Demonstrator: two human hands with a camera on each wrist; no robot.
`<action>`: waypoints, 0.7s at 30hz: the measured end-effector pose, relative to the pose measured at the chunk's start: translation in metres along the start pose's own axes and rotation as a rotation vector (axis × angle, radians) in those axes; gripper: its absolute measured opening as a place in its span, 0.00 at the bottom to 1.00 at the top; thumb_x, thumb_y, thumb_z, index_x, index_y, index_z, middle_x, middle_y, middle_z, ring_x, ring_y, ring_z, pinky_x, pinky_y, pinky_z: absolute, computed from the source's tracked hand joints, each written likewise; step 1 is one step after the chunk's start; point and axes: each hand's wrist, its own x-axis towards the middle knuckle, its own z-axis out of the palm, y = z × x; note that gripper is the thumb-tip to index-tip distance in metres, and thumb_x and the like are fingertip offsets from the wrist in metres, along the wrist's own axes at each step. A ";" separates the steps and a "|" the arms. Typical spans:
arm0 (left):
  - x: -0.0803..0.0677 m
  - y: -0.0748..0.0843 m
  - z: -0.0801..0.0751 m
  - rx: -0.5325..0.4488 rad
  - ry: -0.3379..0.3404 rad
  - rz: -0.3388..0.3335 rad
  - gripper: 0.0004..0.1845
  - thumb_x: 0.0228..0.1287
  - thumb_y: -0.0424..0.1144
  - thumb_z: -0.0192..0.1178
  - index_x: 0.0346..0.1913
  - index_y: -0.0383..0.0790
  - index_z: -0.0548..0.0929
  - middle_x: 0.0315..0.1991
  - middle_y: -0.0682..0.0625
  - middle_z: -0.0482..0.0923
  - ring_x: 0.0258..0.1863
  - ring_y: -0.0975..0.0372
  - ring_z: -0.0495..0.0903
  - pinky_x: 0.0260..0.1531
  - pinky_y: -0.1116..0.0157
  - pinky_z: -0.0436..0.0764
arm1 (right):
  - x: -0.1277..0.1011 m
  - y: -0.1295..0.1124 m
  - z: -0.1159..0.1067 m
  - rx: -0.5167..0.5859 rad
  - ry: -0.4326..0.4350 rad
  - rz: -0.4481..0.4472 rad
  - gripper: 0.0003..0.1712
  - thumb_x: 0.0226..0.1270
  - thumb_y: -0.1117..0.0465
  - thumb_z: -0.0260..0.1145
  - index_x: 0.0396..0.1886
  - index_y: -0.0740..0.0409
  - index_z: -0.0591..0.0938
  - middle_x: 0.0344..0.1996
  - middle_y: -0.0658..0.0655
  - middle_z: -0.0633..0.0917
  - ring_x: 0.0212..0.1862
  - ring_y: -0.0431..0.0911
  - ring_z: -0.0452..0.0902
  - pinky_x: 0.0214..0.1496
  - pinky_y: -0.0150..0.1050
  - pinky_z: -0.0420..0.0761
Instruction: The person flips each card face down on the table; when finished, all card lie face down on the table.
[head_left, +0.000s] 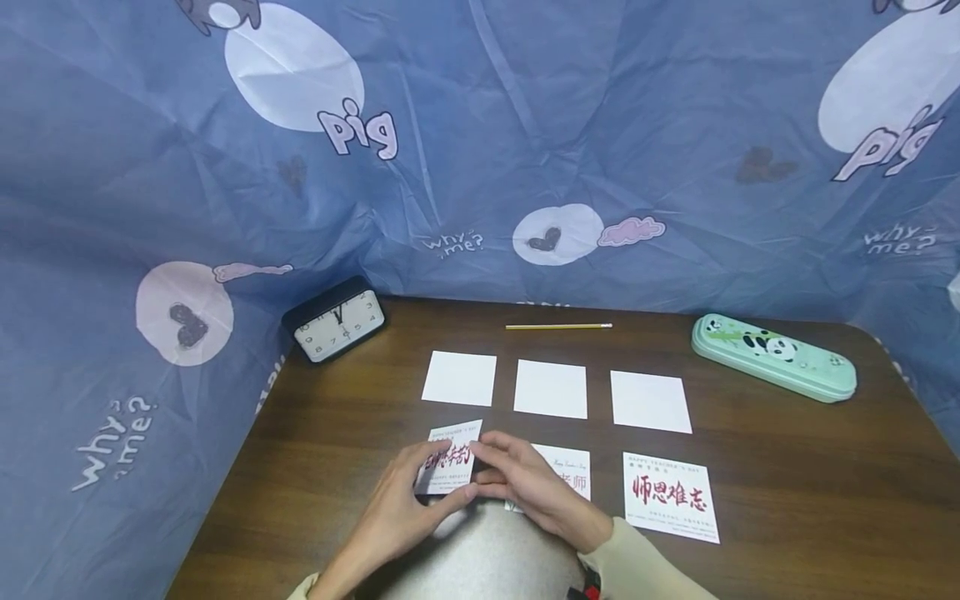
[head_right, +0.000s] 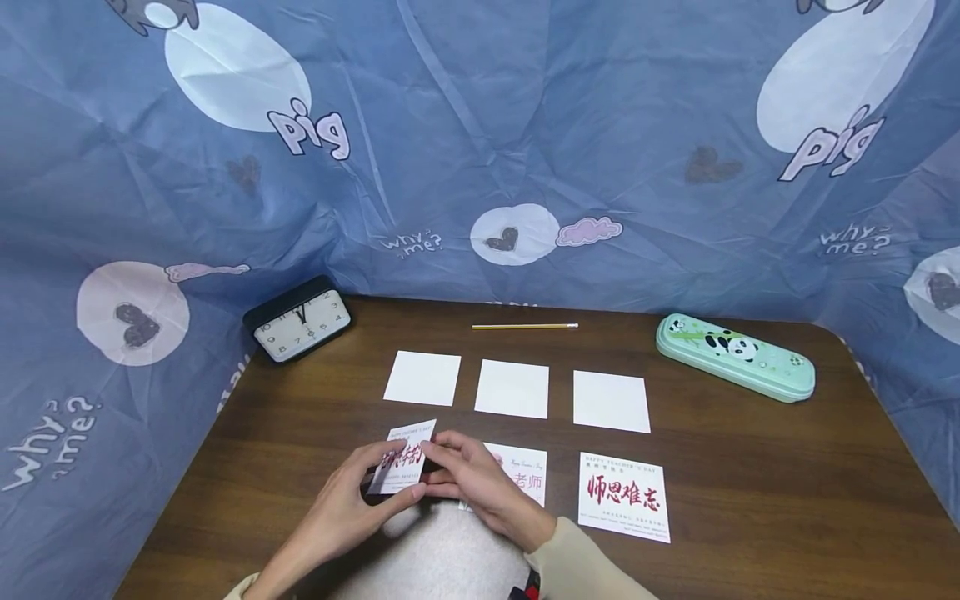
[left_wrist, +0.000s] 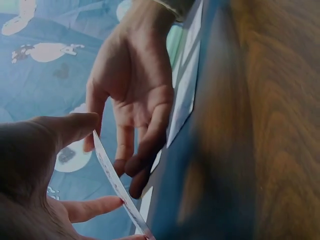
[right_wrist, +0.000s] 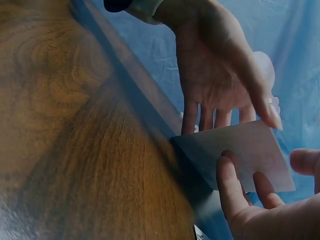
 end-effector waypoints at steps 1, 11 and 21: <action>0.000 0.000 0.000 -0.010 -0.005 -0.002 0.37 0.55 0.61 0.77 0.65 0.49 0.82 0.64 0.43 0.81 0.63 0.49 0.79 0.63 0.42 0.78 | 0.000 0.000 0.000 0.000 -0.012 -0.003 0.28 0.82 0.52 0.57 0.67 0.70 0.69 0.54 0.60 0.81 0.46 0.42 0.86 0.58 0.37 0.88; 0.000 0.003 -0.004 -0.373 -0.174 0.018 0.27 0.68 0.47 0.71 0.67 0.47 0.79 0.68 0.39 0.79 0.63 0.45 0.82 0.60 0.51 0.86 | -0.002 0.000 -0.001 -0.053 -0.024 -0.037 0.24 0.83 0.54 0.56 0.66 0.68 0.70 0.65 0.67 0.78 0.59 0.48 0.84 0.66 0.44 0.85; -0.002 0.002 -0.006 -0.624 -0.214 0.165 0.29 0.71 0.32 0.64 0.73 0.34 0.71 0.71 0.31 0.70 0.60 0.43 0.82 0.57 0.66 0.86 | -0.004 -0.006 0.001 -0.153 0.086 -0.067 0.31 0.75 0.49 0.68 0.66 0.65 0.72 0.63 0.64 0.79 0.59 0.47 0.82 0.65 0.47 0.86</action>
